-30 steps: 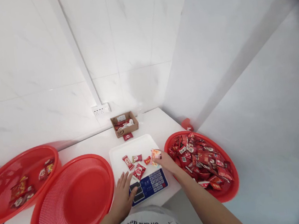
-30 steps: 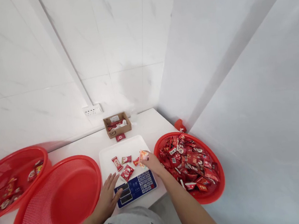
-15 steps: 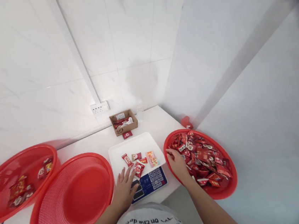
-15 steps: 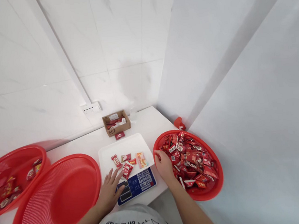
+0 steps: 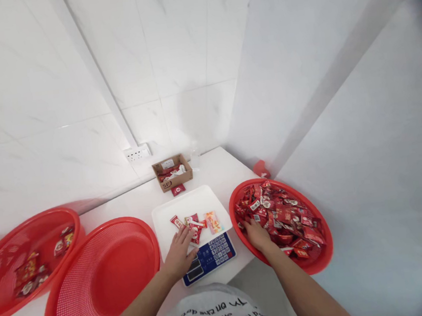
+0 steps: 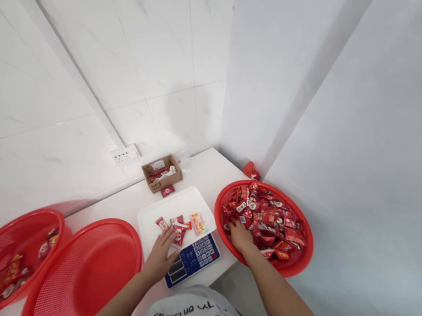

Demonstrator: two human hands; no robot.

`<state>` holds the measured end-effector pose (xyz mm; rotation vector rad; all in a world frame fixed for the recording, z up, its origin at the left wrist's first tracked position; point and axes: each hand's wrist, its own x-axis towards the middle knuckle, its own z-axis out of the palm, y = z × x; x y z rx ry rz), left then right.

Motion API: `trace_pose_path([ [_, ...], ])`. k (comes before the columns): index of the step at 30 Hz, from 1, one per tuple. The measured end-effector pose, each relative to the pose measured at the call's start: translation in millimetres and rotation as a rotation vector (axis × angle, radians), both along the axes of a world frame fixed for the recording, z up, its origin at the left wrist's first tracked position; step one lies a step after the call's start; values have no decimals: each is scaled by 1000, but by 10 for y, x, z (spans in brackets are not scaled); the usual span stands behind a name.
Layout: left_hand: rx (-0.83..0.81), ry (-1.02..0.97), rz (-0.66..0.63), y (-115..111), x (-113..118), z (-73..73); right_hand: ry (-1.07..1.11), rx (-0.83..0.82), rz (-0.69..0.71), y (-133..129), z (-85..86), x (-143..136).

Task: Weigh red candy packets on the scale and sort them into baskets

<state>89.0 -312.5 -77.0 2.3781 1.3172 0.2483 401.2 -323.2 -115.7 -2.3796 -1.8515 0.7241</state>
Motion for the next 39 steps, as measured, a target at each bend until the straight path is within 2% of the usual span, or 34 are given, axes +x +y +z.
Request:
trace_pose_path([
  [4,-11,-66,30,-236,-20,-16,-5,-48,12,57,-32,-19],
  [9,-26,-91,71,-477,-143,-148,2,-78,49,71,-37,-5],
  [13,13,-86,55,-530,-217,-246,8,-50,61,87,-34,-6],
  [18,68,-106,16,-529,-228,-249,30,37,16,97,-55,-29],
  [22,68,-112,6,-533,-251,-223,70,157,-67,65,-43,-14],
  [26,61,-124,3,-541,-275,-213,112,361,-198,30,64,-13],
  [28,59,-136,-2,-541,-271,-212,248,550,-297,37,157,-71],
  [30,55,-147,-11,-536,-256,-212,479,715,-388,73,264,-193],
  [32,54,-149,-23,-526,-233,-212,711,732,-418,136,367,-369],
  [35,60,-136,-34,-515,-200,-206,953,598,-345,243,470,-644],
  [37,65,-122,-15,-516,-186,-191,912,548,-250,285,481,-755],
  [39,67,-107,31,-522,-183,-167,747,559,-164,280,438,-777],
])
